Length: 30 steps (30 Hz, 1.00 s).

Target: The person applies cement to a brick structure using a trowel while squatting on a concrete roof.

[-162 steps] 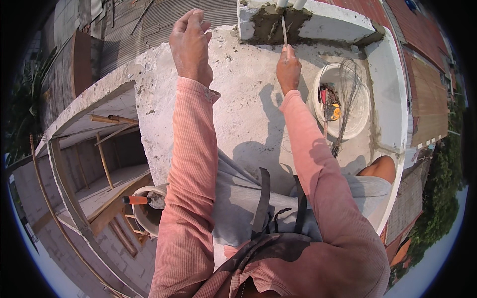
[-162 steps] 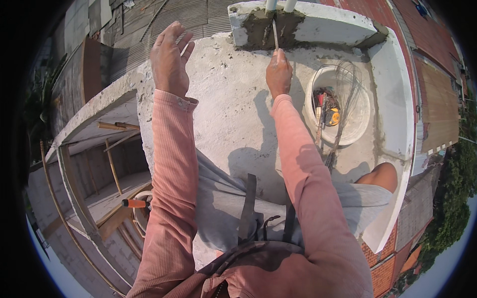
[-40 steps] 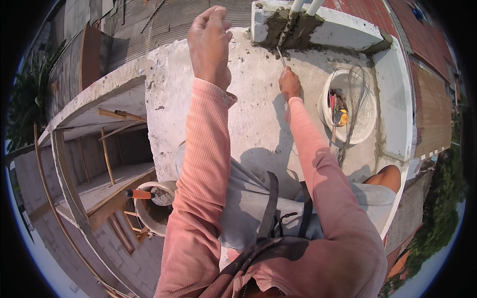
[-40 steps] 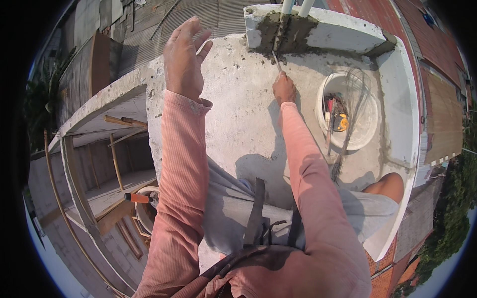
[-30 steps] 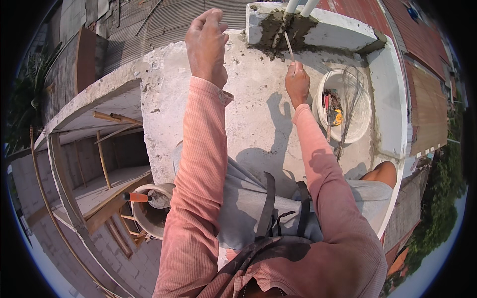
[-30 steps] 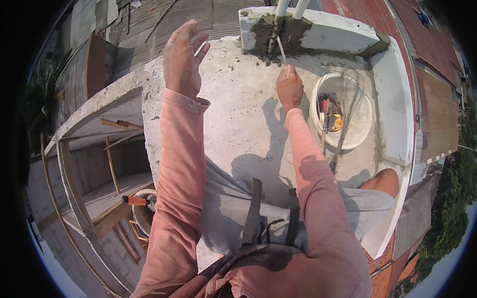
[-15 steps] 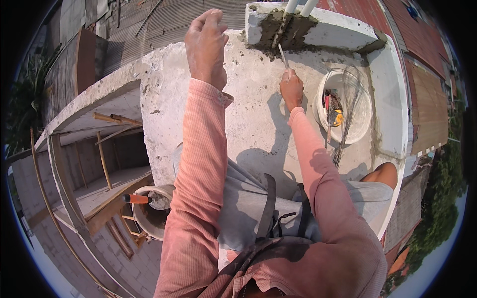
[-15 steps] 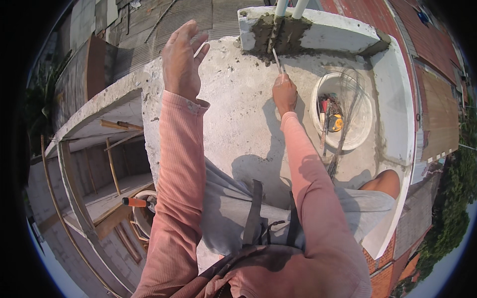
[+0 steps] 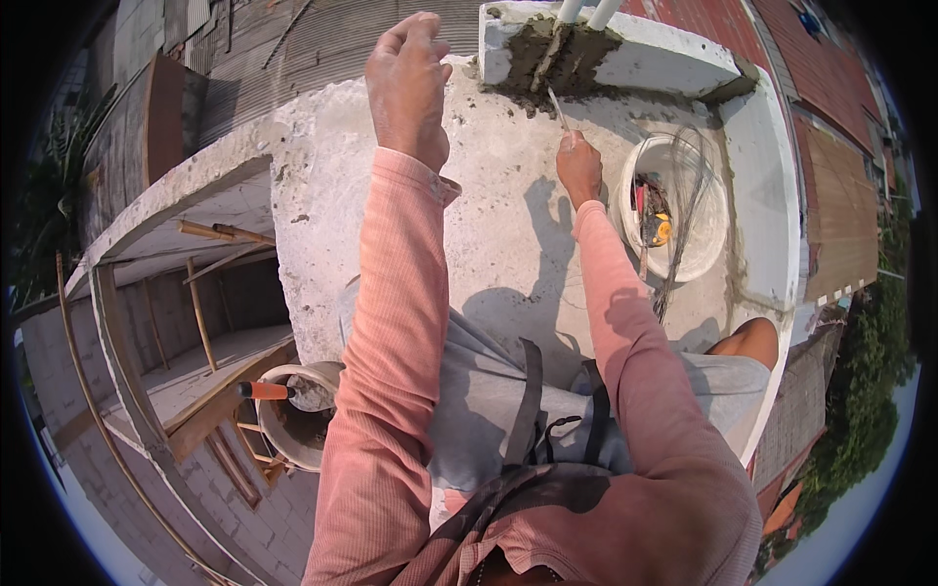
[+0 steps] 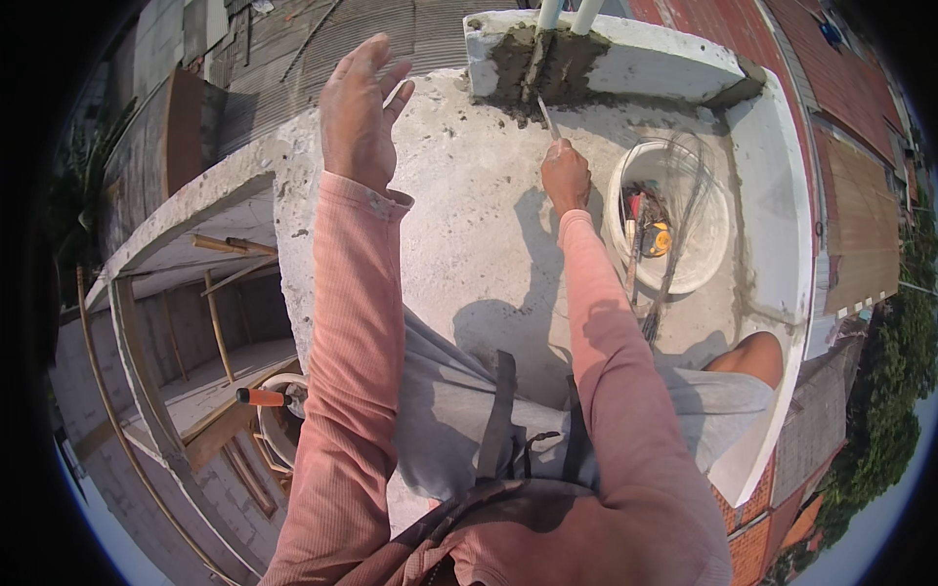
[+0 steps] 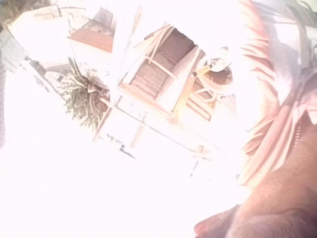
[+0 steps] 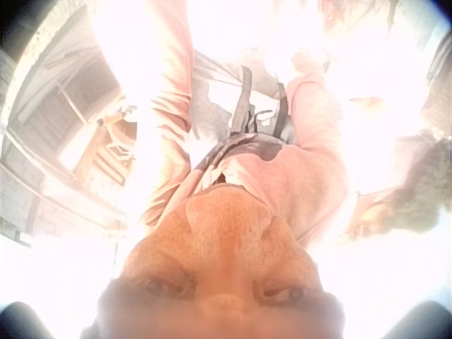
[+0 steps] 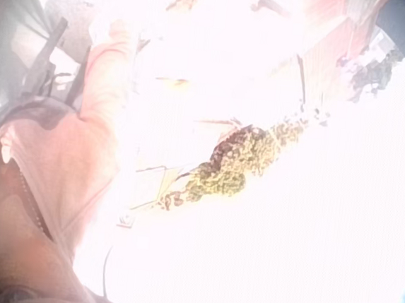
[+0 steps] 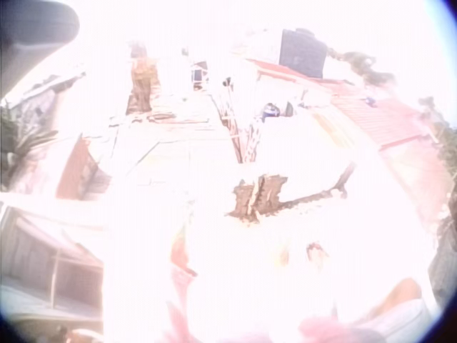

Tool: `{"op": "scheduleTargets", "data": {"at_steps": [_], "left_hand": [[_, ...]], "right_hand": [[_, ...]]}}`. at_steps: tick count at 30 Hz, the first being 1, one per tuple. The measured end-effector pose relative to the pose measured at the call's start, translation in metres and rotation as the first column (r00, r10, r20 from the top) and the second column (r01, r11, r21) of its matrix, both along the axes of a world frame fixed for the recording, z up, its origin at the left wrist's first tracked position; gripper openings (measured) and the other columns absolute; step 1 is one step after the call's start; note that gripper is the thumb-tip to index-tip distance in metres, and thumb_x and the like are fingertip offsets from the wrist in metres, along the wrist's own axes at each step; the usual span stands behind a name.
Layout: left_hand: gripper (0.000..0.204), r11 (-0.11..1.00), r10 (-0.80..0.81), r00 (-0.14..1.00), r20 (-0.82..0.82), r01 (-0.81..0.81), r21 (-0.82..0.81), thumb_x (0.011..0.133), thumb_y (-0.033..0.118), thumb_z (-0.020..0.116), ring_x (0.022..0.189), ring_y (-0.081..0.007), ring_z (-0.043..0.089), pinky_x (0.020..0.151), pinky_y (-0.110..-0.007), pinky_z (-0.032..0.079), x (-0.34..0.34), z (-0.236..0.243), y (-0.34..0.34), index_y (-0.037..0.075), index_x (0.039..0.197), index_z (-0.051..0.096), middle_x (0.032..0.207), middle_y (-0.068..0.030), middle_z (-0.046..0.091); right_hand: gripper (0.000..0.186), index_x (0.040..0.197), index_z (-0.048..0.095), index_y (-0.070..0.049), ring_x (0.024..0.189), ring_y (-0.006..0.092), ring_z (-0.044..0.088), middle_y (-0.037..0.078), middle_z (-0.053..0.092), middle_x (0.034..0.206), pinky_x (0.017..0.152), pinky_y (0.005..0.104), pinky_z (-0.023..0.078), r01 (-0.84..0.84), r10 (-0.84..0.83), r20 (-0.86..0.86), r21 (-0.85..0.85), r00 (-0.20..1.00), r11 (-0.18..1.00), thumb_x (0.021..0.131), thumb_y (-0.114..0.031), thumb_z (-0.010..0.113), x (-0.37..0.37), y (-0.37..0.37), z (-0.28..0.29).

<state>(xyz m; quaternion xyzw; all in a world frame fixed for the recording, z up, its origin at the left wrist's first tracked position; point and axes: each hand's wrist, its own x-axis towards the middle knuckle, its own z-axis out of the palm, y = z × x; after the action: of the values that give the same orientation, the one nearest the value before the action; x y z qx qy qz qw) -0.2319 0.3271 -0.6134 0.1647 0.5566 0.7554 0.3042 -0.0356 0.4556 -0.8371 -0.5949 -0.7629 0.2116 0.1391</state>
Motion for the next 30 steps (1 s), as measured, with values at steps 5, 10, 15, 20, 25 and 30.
{"op": "scheduleTargets", "data": {"at_steps": [5,10,15,20,25,30], "left_hand": [[0.049,0.989,0.099,0.995,0.000,-0.098,-0.114,0.098,0.030,0.063,0.121,-0.0281,0.058,0.101,-0.041,0.048,0.027,0.026,0.001,-0.001,0.134,0.053,0.137,-0.0150,0.053],[0.050,1.000,0.000,1.000,-0.001,0.000,-0.024,0.098,0.031,0.063,0.122,-0.0280,0.057,0.101,-0.040,0.048,-0.003,-0.004,-0.001,-0.001,0.134,0.052,0.138,-0.0147,0.053],[0.051,1.000,-0.007,1.000,-0.013,0.007,-0.016,0.098,0.031,0.063,0.122,-0.0279,0.057,0.101,-0.040,0.048,-0.006,-0.004,-0.004,-0.001,0.135,0.052,0.139,-0.0137,0.053],[0.052,0.997,0.039,0.999,-0.018,-0.040,-0.064,0.098,0.031,0.063,0.122,-0.0282,0.057,0.101,-0.040,0.047,0.015,0.021,-0.011,-0.002,0.137,0.051,0.139,-0.0147,0.052],[0.053,0.999,0.017,1.000,-0.021,-0.018,-0.026,0.098,0.031,0.062,0.123,-0.0292,0.056,0.103,-0.041,0.047,-0.007,0.001,-0.014,-0.003,0.138,0.050,0.140,-0.0162,0.051],[0.055,0.999,-0.002,1.000,-0.029,0.001,-0.032,0.099,0.031,0.062,0.123,-0.0295,0.056,0.105,-0.042,0.046,-0.002,0.006,-0.013,-0.003,0.139,0.048,0.140,-0.0169,0.050]], "right_hand": [[0.030,0.112,0.066,-0.003,0.093,0.0456,0.067,0.025,0.071,0.102,0.081,0.0510,0.053,-0.041,0.062,-0.148,0.141,0.987,0.989,0.101,-0.026,0.050,0.001,-0.012,0.015],[0.027,0.109,0.066,-0.002,0.090,0.0452,0.066,0.025,0.070,0.099,0.078,0.0504,0.053,-0.018,0.174,-0.357,0.402,0.918,0.915,0.101,-0.023,0.051,-0.029,0.004,0.073],[0.022,0.102,0.062,0.000,0.087,0.0472,0.064,0.025,0.069,0.095,0.074,0.0530,0.052,-0.078,0.215,-0.277,0.433,0.937,0.898,0.101,-0.019,0.051,-0.041,0.015,0.079],[0.020,0.108,0.060,0.000,0.088,0.0470,0.065,0.025,0.069,0.098,0.075,0.0530,0.052,-0.062,0.150,-0.208,0.381,0.967,0.923,0.100,-0.017,0.052,-0.043,0.007,0.048],[0.023,0.115,0.060,-0.001,0.089,0.0454,0.066,0.024,0.069,0.101,0.075,0.0524,0.053,-0.008,0.133,-0.258,0.436,0.957,0.900,0.100,-0.016,0.052,-0.053,0.000,0.029],[0.031,0.126,0.058,-0.001,0.092,0.0448,0.067,0.024,0.070,0.105,0.079,0.0506,0.055,0.012,0.109,-0.263,0.421,0.959,0.907,0.101,-0.019,0.053,-0.049,0.003,0.008]]}}
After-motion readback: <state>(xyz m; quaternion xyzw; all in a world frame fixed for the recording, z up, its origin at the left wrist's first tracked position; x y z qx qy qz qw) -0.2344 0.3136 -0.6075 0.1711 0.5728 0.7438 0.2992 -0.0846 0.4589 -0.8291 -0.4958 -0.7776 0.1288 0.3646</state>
